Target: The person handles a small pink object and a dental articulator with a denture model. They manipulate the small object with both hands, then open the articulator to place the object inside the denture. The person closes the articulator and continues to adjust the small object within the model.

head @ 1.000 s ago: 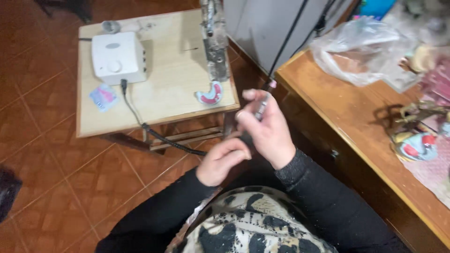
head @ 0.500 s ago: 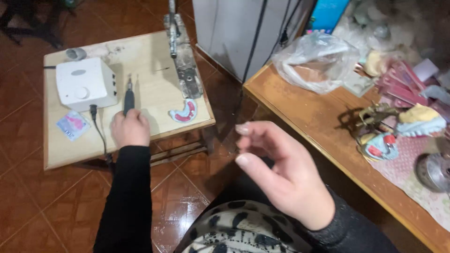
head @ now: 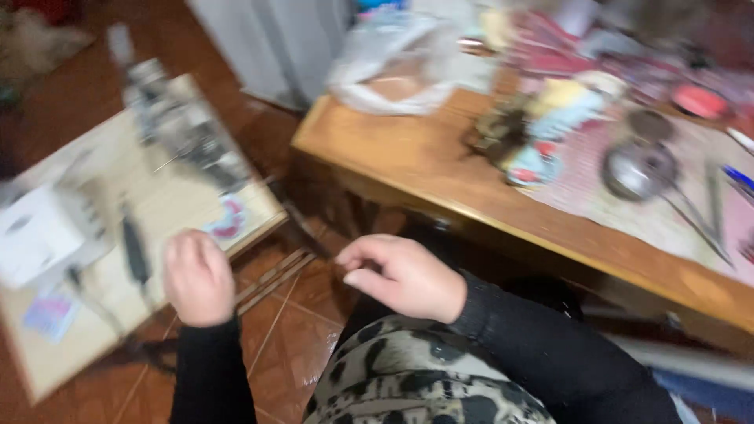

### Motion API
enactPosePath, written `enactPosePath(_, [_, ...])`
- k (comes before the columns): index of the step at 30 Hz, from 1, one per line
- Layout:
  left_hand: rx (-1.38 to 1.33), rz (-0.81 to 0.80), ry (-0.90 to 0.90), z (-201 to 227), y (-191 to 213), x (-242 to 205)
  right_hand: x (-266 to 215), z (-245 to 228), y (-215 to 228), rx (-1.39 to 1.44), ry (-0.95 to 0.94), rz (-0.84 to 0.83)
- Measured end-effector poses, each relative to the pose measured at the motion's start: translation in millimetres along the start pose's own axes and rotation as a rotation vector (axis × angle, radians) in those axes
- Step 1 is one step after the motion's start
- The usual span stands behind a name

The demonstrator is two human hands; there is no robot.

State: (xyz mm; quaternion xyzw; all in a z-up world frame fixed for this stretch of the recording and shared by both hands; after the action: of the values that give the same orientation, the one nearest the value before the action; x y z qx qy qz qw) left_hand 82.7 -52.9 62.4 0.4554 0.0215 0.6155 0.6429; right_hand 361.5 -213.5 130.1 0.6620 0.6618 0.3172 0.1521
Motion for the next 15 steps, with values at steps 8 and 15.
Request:
enactPosePath(8, [-0.473, -0.372, -0.589, 229, -66, 8, -54, 45, 32, 0.722, -0.393, 0.091])
enactPosePath(15, [-0.583, -0.499, -0.667, 280, -125, 15, -116, 70, 93, 0.595, -0.556, 0.335])
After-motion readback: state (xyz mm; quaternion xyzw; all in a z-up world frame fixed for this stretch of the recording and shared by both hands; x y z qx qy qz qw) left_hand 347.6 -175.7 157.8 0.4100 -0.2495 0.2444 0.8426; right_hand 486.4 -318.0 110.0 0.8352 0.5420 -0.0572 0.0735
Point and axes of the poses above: each hand's wrist, its own x-axis towards the middle knuckle, its own y-axis out of the back of the hand, z = x × y, the point moved 2 cm from there along x, towards the middle knuckle, and after that the axes turned 14 degrees about -x, right-handed, at the moved point
